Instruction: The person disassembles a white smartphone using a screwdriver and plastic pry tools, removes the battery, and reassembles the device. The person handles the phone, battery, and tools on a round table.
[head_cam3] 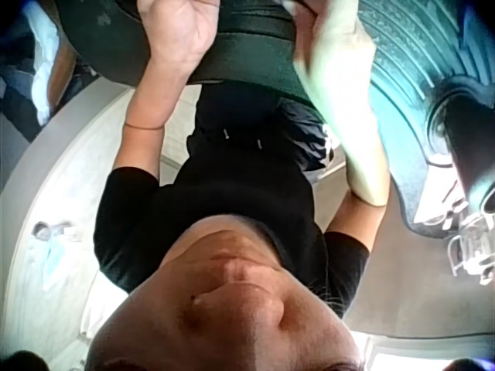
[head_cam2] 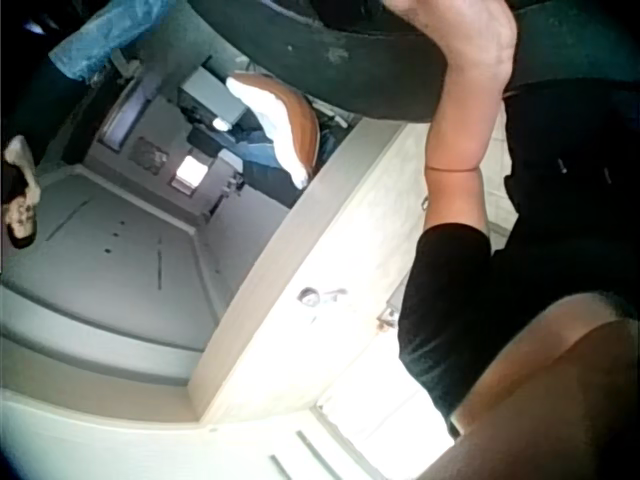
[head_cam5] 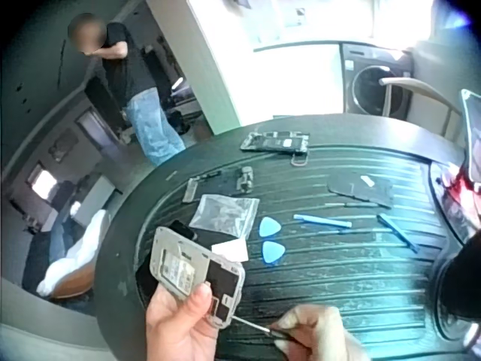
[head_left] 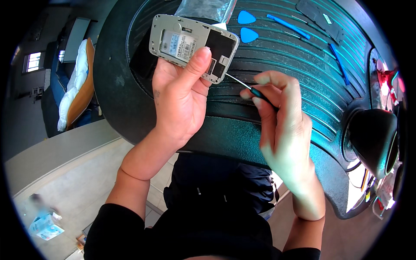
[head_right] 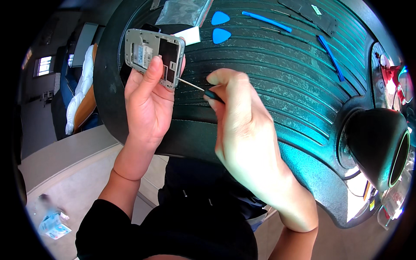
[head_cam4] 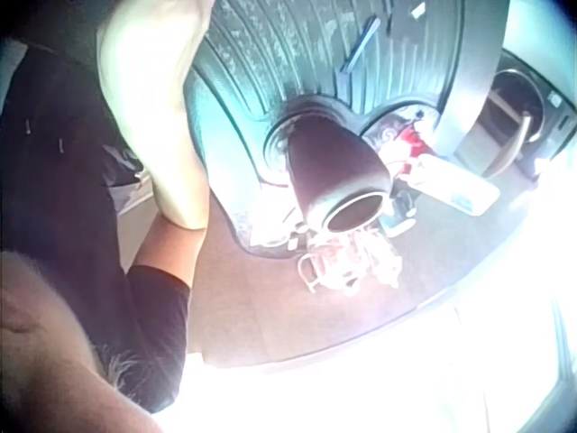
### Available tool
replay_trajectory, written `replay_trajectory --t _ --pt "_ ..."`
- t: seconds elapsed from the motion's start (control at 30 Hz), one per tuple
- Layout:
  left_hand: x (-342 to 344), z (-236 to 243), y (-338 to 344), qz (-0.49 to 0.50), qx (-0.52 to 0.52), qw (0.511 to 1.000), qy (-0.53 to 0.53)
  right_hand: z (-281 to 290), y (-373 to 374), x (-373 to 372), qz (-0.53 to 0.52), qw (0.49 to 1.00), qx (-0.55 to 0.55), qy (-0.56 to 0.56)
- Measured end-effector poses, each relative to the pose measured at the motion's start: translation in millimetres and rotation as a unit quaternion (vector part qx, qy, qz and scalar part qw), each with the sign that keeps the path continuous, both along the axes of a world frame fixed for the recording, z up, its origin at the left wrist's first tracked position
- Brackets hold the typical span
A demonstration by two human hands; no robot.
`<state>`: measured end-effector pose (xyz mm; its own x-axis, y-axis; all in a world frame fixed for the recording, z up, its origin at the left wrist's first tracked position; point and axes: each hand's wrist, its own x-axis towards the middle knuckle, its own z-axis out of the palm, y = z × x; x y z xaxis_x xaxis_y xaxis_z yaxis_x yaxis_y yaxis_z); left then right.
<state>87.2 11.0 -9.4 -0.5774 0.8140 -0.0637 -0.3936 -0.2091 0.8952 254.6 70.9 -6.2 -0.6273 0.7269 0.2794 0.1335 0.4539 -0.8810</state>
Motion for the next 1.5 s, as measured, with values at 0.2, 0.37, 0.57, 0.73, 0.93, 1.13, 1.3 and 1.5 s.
replay_trajectory --t 0.2,0.37,0.57,0.73,0.93,1.13,1.3,1.5 --pt "3 -2 0 -0.009 0.016 1.0 0.013 -1 4 3 -0.005 1.0 0.016 -0.015" --pt "4 -3 1 -0.017 0.026 0.999 0.025 6 5 3 -0.014 0.999 0.022 -0.02" --pt "5 -3 4 -0.004 0.009 1.0 0.006 1 2 0 -0.052 0.997 -0.013 0.047" --pt "2 -6 3 -0.005 0.01 1.0 0.011 3 4 3 -0.058 0.997 0.041 0.012" --pt "3 -6 3 -0.003 0.011 1.0 0.003 1 3 2 -0.062 0.997 0.049 0.002" --pt "3 -6 5 -0.011 0.012 1.0 -0.016 3 1 1 -0.059 0.998 0.031 0.013" --pt "4 -7 3 -0.017 0.016 1.0 -0.008 -2 4 1 -0.076 0.992 0.094 0.022" --pt "7 -10 5 -0.006 0.015 1.0 -0.002 -1 1 3 -0.058 0.997 0.044 -0.039"
